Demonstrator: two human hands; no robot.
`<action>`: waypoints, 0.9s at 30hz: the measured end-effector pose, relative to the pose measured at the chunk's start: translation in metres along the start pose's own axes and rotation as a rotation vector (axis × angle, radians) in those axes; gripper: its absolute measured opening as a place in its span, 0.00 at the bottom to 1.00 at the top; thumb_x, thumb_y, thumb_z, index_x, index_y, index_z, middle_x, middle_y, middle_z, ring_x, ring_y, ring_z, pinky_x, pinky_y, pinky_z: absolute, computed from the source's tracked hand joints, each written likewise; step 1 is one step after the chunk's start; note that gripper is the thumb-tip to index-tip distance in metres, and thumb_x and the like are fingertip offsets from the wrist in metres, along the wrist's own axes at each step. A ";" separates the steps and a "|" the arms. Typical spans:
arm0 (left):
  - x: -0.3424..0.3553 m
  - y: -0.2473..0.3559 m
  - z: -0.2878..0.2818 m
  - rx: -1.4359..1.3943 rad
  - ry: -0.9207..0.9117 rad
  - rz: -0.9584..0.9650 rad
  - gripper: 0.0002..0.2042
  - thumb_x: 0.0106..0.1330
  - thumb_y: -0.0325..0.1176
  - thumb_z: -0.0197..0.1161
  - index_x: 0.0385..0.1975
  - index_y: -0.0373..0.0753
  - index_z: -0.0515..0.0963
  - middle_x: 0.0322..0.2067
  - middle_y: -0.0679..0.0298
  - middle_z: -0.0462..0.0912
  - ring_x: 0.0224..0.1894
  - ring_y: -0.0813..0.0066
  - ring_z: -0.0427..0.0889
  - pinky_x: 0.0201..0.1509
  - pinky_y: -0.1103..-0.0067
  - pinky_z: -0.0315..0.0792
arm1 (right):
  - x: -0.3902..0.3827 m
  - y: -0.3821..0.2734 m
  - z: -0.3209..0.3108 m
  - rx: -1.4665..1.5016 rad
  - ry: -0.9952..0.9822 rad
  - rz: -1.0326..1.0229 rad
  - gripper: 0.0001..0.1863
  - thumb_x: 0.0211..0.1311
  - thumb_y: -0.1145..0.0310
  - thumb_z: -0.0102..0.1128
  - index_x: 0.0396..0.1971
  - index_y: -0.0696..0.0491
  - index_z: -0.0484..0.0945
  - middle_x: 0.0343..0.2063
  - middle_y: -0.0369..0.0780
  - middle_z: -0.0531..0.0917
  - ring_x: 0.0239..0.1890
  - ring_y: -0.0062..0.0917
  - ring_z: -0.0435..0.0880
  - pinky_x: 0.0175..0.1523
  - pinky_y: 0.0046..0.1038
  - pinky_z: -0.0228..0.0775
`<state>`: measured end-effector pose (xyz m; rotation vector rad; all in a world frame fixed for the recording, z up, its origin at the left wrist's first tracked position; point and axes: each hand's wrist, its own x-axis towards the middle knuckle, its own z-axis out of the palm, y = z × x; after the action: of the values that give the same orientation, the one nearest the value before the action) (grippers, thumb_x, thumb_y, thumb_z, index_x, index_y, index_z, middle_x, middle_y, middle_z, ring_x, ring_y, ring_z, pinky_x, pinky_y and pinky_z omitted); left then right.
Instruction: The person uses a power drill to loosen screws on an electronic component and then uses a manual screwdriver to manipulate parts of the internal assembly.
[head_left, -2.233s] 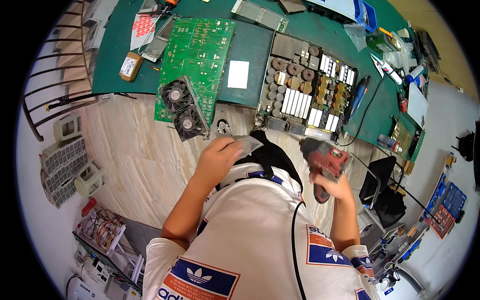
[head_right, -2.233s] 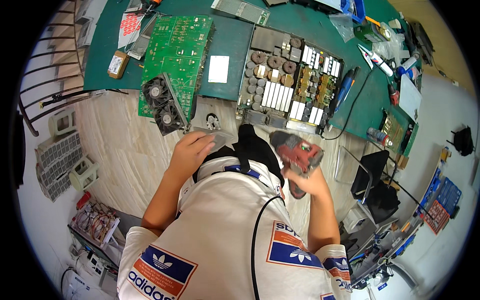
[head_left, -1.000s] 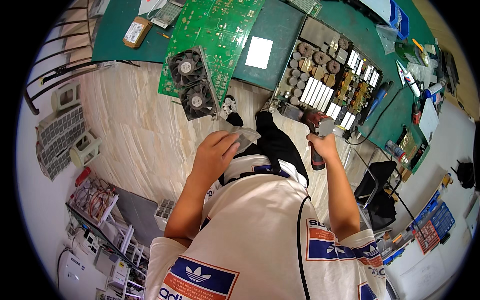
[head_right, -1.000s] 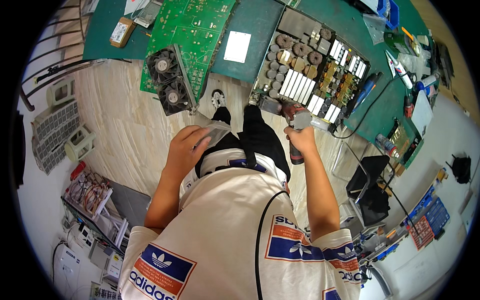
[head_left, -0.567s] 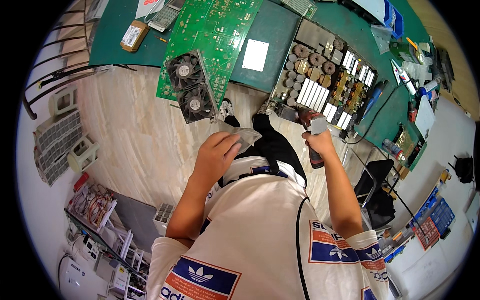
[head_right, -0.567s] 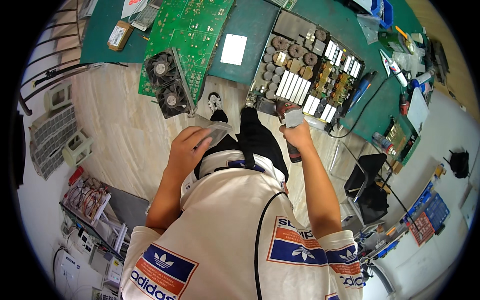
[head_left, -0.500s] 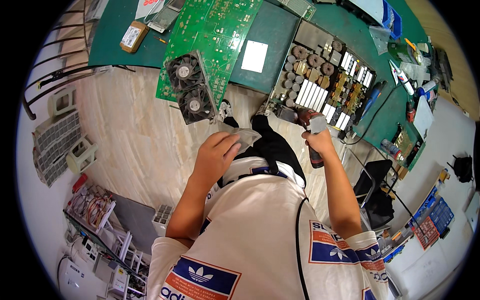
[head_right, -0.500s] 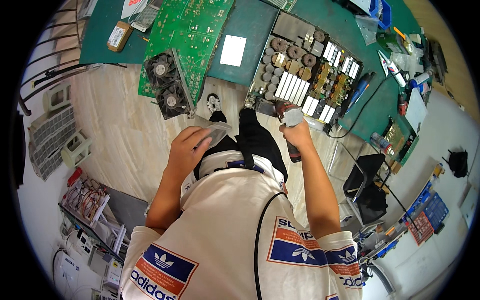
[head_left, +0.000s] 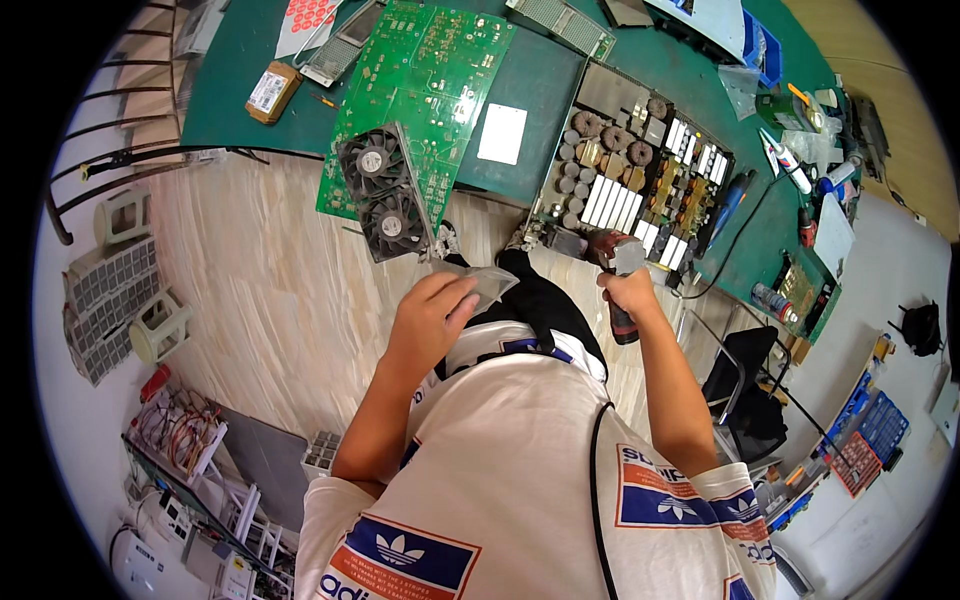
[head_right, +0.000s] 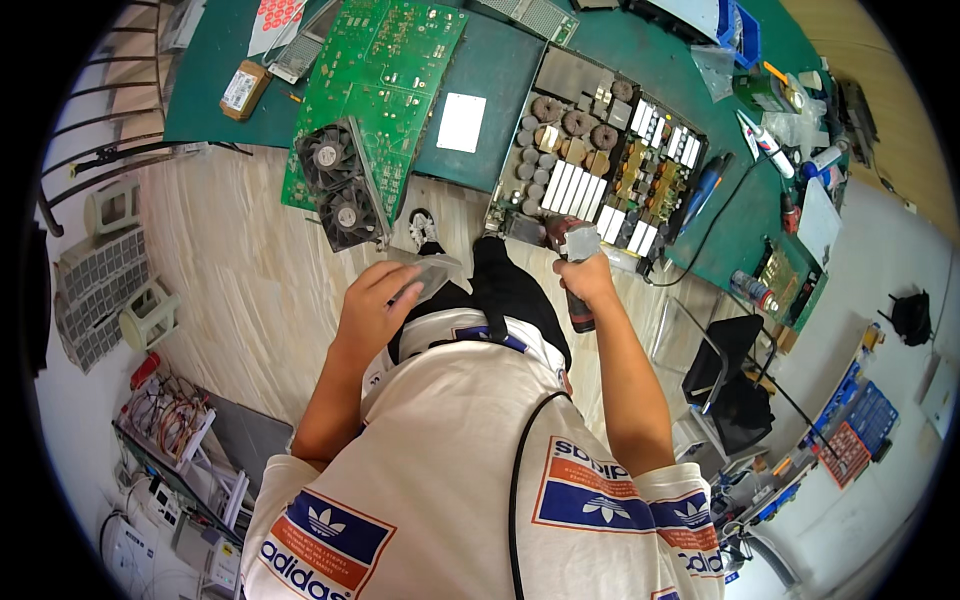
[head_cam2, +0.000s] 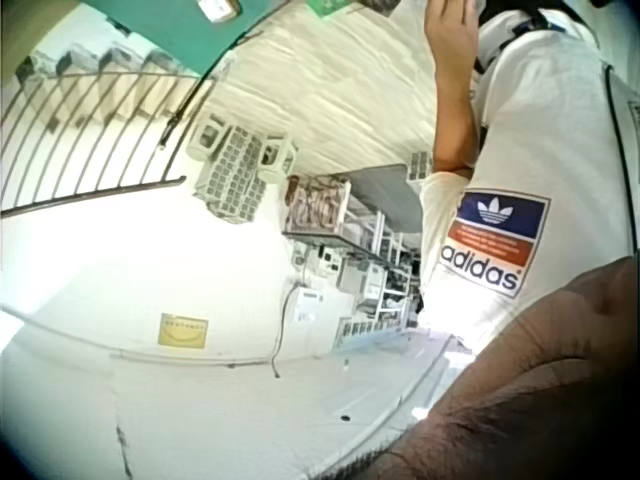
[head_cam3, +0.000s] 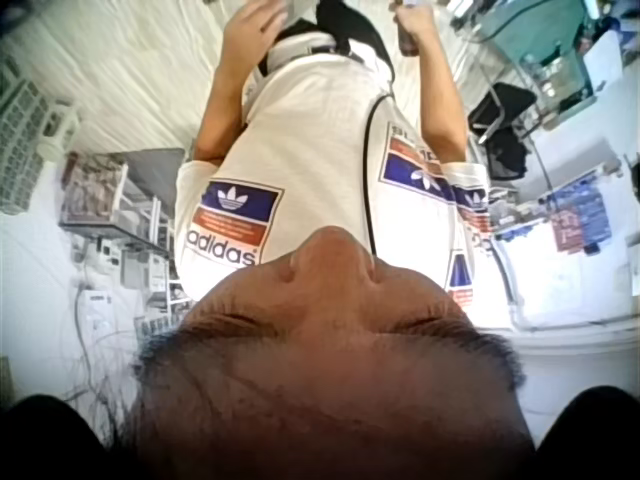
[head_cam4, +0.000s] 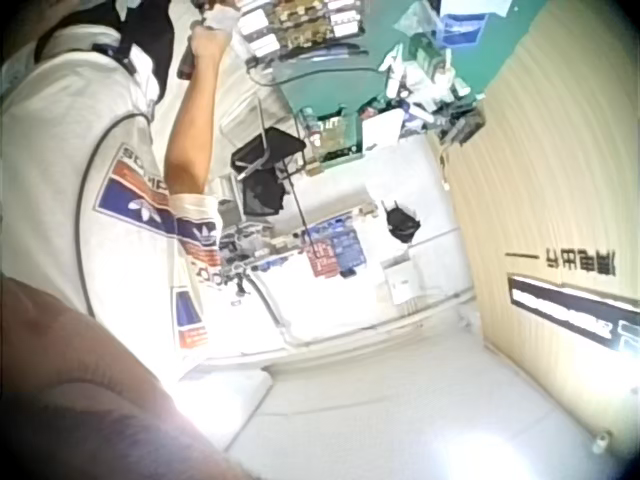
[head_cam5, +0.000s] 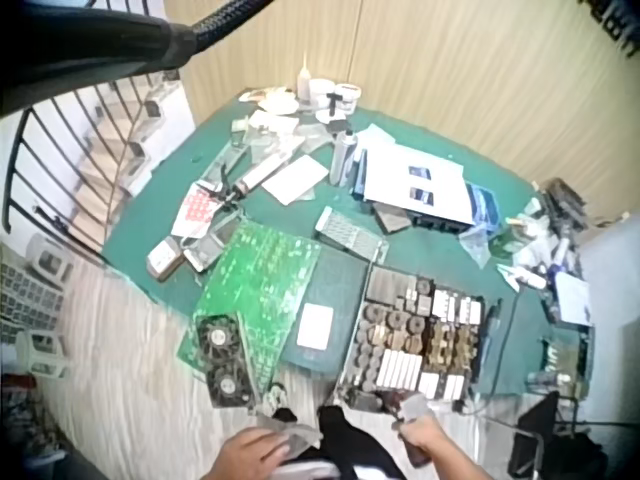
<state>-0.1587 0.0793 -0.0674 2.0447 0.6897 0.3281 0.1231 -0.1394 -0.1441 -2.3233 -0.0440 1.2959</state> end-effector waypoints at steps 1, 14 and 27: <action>0.000 0.001 -0.001 -0.001 0.002 0.003 0.12 0.61 0.25 0.72 0.45 0.35 0.86 0.41 0.57 0.85 0.41 0.59 0.85 0.43 0.71 0.80 | 0.000 0.001 0.000 0.010 0.002 0.008 0.18 0.49 0.76 0.69 0.43 0.59 0.77 0.25 0.39 0.83 0.19 0.26 0.82 0.26 0.32 0.74; -0.002 0.004 -0.007 0.002 0.019 -0.004 0.12 0.61 0.25 0.72 0.44 0.35 0.86 0.41 0.56 0.85 0.41 0.57 0.86 0.44 0.71 0.80 | -0.002 0.006 0.002 0.005 0.017 -0.024 0.15 0.49 0.73 0.68 0.38 0.59 0.80 0.24 0.40 0.84 0.20 0.26 0.84 0.27 0.32 0.76; 0.001 0.003 -0.008 -0.016 0.024 -0.007 0.11 0.61 0.25 0.72 0.44 0.34 0.86 0.40 0.55 0.85 0.40 0.57 0.85 0.44 0.71 0.80 | -0.006 0.007 -0.002 0.023 0.002 -0.033 0.15 0.50 0.74 0.68 0.40 0.60 0.79 0.27 0.40 0.84 0.21 0.26 0.84 0.28 0.31 0.76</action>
<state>-0.1611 0.0839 -0.0601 2.0260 0.7063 0.3537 0.1202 -0.1477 -0.1417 -2.2946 -0.0658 1.2712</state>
